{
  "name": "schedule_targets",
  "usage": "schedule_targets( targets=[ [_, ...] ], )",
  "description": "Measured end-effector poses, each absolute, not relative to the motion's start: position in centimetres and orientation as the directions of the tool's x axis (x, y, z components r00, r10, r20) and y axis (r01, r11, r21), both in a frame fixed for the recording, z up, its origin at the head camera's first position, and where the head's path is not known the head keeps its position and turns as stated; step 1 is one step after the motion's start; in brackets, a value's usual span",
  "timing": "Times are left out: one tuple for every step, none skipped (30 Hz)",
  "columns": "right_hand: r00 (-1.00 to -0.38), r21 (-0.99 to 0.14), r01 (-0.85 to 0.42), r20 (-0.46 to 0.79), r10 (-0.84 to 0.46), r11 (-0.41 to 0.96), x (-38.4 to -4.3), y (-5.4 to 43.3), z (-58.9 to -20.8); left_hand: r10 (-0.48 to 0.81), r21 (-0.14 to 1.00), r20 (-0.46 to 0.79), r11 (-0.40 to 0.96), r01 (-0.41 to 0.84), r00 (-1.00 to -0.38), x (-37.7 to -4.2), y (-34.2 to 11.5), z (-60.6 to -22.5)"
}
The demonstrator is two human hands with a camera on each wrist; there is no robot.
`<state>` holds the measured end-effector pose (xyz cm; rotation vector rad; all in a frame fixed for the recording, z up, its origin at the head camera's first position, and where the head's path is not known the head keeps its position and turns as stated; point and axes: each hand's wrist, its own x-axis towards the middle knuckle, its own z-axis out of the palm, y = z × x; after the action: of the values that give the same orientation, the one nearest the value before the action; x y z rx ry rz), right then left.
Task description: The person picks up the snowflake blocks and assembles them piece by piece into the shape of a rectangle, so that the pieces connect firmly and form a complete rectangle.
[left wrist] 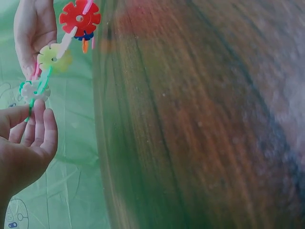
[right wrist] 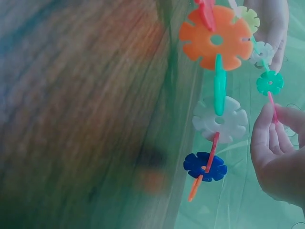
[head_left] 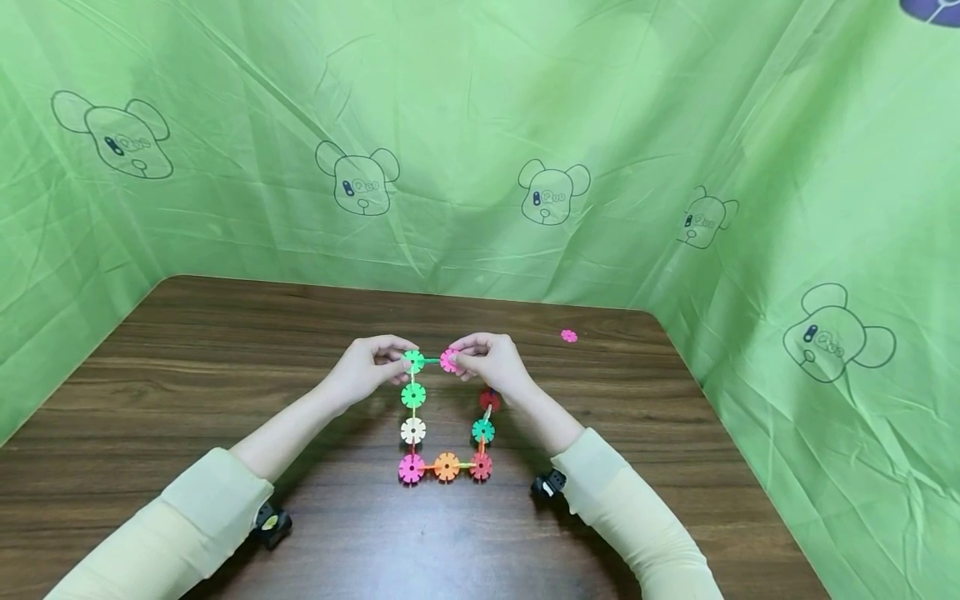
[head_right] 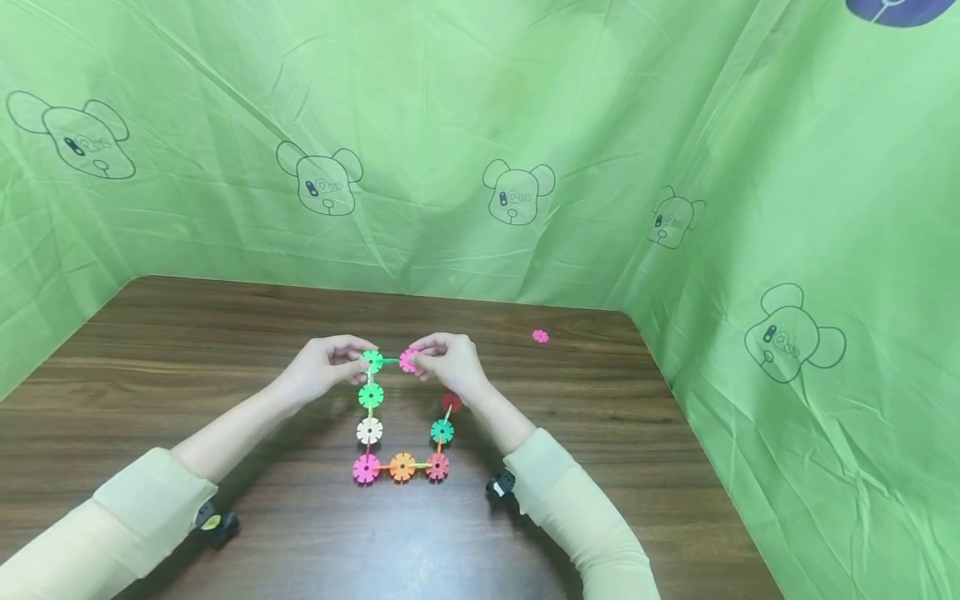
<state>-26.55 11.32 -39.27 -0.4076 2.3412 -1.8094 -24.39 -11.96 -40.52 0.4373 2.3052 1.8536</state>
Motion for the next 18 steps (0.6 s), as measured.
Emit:
schedule_targets(
  targets=[
    [-0.950, -0.964, -0.119, 0.041, -0.309, 0.237, -26.55, 11.33, -39.26, 0.318, 0.973, 0.064, 0.193, 0.130, -0.946, -24.37, -11.96, -40.49],
    [-0.949, -0.963, -0.117, 0.037, -0.312, 0.241, -26.57, 11.34, -39.27, 0.319, 0.973, 0.064, 0.191, 0.130, -0.946, -24.33, -11.95, -40.45],
    [-0.949, -0.963, -0.114, 0.033, -0.314, 0.243, -26.57, 11.35, -39.25, 0.321, 0.973, 0.062, 0.191, 0.129, -0.945, -24.31, -11.94, -40.41],
    [-0.949, -0.963, -0.110, 0.028, -0.315, 0.246, -26.59, 11.37, -39.23, 0.323, 0.973, 0.063, 0.189, 0.129, -0.944, -24.29, -11.94, -40.38],
    [-0.949, -0.963, -0.106, 0.024, -0.315, 0.247, -26.59, 11.37, -39.19, 0.325, 0.974, 0.063, 0.188, 0.130, -0.944, -24.28, -11.93, -40.35],
    [-0.949, -0.964, -0.101, 0.019, -0.314, 0.246, -26.59, 11.39, -39.13, 0.328, 0.974, 0.063, 0.187, 0.130, -0.943, -24.27, -11.93, -40.33],
    [-0.949, -0.964, -0.097, 0.016, -0.314, 0.246, -26.60, 11.41, -39.07, 0.330, 0.974, 0.062, 0.187, 0.129, -0.942, -24.27, -11.92, -40.33],
    [-0.949, -0.965, -0.092, 0.011, -0.314, 0.245, -26.60, 11.44, -39.03, 0.331, 0.974, 0.061, 0.188, 0.129, -0.942, -24.28, -11.93, -40.34],
    [-0.950, -0.967, -0.086, 0.007, -0.314, 0.240, -26.61, 11.45, -38.96, 0.332, 0.973, 0.061, 0.188, 0.130, -0.941, -24.30, -11.93, -40.36],
    [-0.949, -0.968, -0.084, 0.005, -0.314, 0.238, -26.62, 11.47, -38.93, 0.334, 0.973, 0.063, 0.190, 0.132, -0.940, -24.32, -11.94, -40.38],
    [-0.949, -0.968, -0.081, 0.003, -0.315, 0.237, -26.61, 11.49, -38.89, 0.335, 0.972, 0.063, 0.192, 0.133, -0.940, -24.34, -11.94, -40.40],
    [-0.949, -0.970, -0.078, 0.001, -0.315, 0.232, -26.61, 11.52, -38.87, 0.336, 0.972, 0.064, 0.193, 0.135, -0.940, -24.36, -11.94, -40.43],
    [-0.949, -0.969, -0.081, 0.003, -0.316, 0.233, -26.62, 11.54, -38.86, 0.334, 0.972, 0.064, 0.193, 0.135, -0.940, -24.38, -11.92, -40.46],
    [-0.949, -0.971, -0.079, 0.003, -0.316, 0.228, -26.62, 11.54, -38.84, 0.334, 0.972, 0.065, 0.192, 0.136, -0.940, -24.38, -11.91, -40.47],
    [-0.948, -0.972, -0.078, 0.003, -0.319, 0.223, -26.61, 11.54, -38.82, 0.333, 0.972, 0.067, 0.190, 0.137, -0.941, -24.37, -11.89, -40.46],
    [-0.947, -0.972, -0.078, 0.003, -0.323, 0.221, -26.60, 11.54, -38.82, 0.334, 0.971, 0.073, 0.190, 0.143, -0.940, -24.35, -11.88, -40.46],
    [-0.945, -0.973, -0.078, 0.002, -0.327, 0.218, -26.58, 11.53, -38.83, 0.336, 0.971, 0.079, 0.188, 0.149, -0.939, -24.33, -11.85, -40.47],
    [-0.943, -0.973, -0.078, 0.002, -0.331, 0.216, -26.57, 11.51, -38.84, 0.336, 0.971, 0.082, 0.184, 0.151, -0.938, -24.29, -11.81, -40.45]
  ],
)
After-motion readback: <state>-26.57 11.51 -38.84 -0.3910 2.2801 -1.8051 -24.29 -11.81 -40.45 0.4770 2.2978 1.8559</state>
